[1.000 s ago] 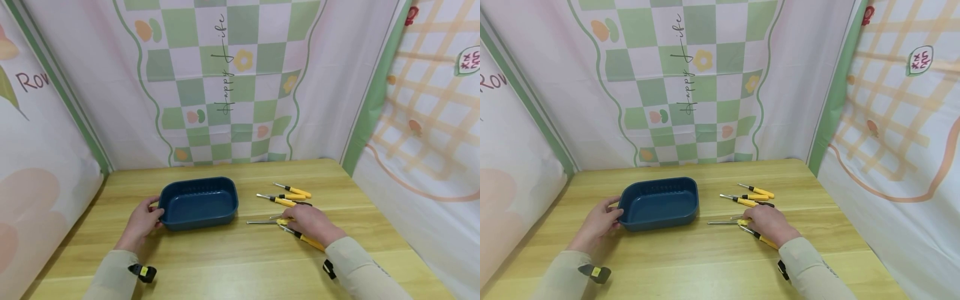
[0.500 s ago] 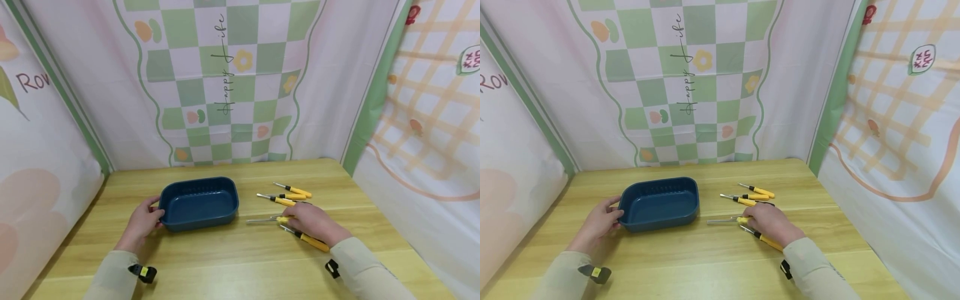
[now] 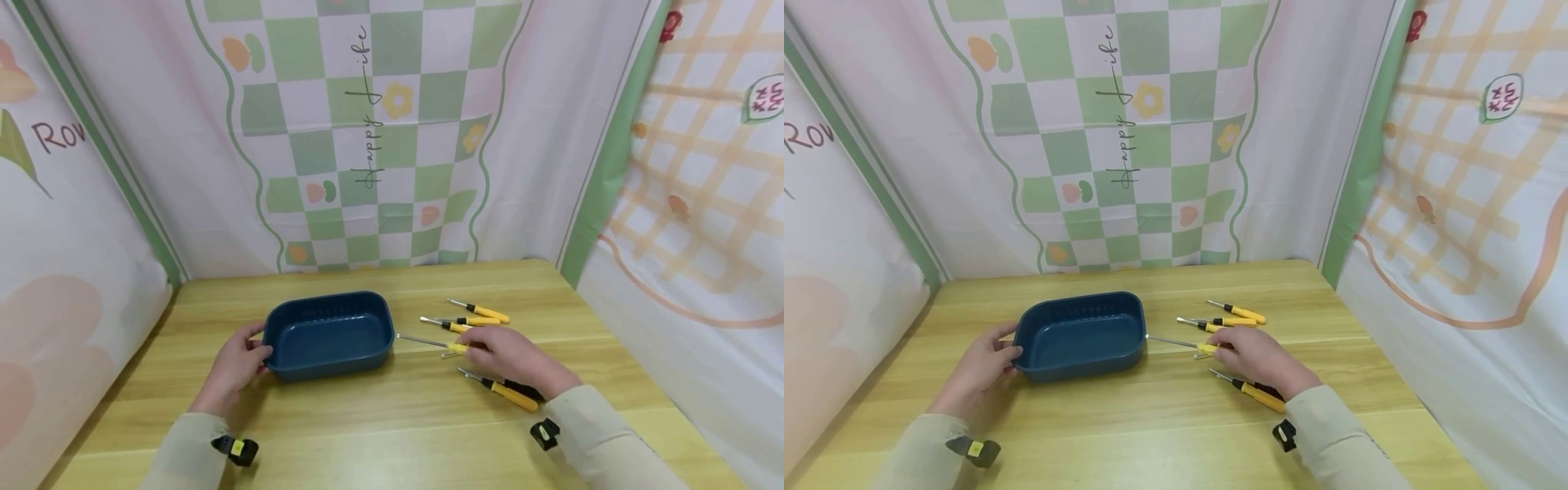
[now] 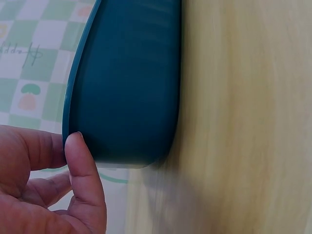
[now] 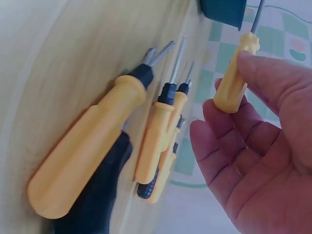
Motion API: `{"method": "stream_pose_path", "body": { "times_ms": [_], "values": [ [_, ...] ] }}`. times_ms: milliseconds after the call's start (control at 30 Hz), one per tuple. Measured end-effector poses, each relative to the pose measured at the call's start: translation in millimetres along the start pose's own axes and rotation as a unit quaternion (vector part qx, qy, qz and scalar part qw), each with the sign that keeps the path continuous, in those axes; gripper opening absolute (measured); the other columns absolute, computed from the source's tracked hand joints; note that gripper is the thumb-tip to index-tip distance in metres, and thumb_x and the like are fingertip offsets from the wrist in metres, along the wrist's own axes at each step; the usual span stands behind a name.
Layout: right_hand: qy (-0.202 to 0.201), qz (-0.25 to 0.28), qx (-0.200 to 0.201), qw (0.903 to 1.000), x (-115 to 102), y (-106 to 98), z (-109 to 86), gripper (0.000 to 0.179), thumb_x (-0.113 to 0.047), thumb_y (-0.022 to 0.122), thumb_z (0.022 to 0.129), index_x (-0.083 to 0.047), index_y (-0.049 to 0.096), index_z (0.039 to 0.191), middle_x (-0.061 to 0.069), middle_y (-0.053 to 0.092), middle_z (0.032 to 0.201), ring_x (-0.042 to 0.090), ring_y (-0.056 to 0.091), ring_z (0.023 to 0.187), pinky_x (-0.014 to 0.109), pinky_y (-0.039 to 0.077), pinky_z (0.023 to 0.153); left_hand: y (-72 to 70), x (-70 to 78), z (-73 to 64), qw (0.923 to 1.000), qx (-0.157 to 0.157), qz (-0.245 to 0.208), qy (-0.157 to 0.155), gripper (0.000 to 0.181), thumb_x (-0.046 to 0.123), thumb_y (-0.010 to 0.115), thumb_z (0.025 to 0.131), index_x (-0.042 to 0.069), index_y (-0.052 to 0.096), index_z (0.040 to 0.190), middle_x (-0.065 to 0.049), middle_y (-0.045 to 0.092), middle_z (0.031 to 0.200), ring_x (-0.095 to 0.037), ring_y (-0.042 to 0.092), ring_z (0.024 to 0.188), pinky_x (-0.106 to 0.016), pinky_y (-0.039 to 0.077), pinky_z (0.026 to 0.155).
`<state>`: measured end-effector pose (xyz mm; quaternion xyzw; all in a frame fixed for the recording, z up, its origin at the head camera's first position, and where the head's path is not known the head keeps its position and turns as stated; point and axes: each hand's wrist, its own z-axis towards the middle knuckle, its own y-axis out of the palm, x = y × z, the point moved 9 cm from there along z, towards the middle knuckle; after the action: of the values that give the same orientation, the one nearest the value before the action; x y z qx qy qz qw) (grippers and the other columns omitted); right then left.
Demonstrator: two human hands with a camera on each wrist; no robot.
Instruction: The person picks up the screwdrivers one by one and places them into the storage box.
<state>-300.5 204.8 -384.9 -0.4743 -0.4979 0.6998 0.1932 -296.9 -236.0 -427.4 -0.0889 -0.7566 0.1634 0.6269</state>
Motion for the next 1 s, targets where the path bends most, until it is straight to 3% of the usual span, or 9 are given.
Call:
{"method": "stream_pose_path", "body": {
  "times_ms": [267,567,1000],
  "values": [
    [0.005,0.049,-0.012,0.9987,-5.0,-2.1,1.8,0.019,-0.019,0.062,0.105,-0.013,0.073,0.118,-0.005,0.065,0.089,0.008,0.051,0.071,0.026,0.047,0.061,3.1,0.8,-5.3,1.0000,-0.002,-0.002,0.001,0.055,0.004,0.054,0.104,0.003,0.040,0.157,-0.019,0.054,0.119,-0.018,0.061,0.081,-0.027,0.058,0.065],
    [0.018,0.066,-0.021,0.9974,-6.8,-2.4,4.2,0.021,-0.022,0.061,0.106,-0.013,0.073,0.120,0.001,0.066,0.091,0.011,0.052,0.073,0.026,0.047,0.062,8.8,1.3,-10.3,0.9999,-0.007,-0.007,0.004,0.056,0.003,0.055,0.103,0.001,0.039,0.156,-0.021,0.054,0.120,-0.017,0.062,0.079,-0.027,0.058,0.065],
    [0.010,0.074,-0.014,0.9971,-19.9,-12.2,8.4,0.019,-0.023,0.062,0.105,-0.016,0.073,0.119,-0.007,0.064,0.088,0.011,0.055,0.075,0.026,0.049,0.066,16.4,0.9,-13.4,0.9998,-0.016,-0.013,0.001,0.056,0.005,0.055,0.104,0.005,0.039,0.158,-0.022,0.053,0.125,-0.021,0.063,0.084,-0.028,0.059,0.068]
  ]
}}
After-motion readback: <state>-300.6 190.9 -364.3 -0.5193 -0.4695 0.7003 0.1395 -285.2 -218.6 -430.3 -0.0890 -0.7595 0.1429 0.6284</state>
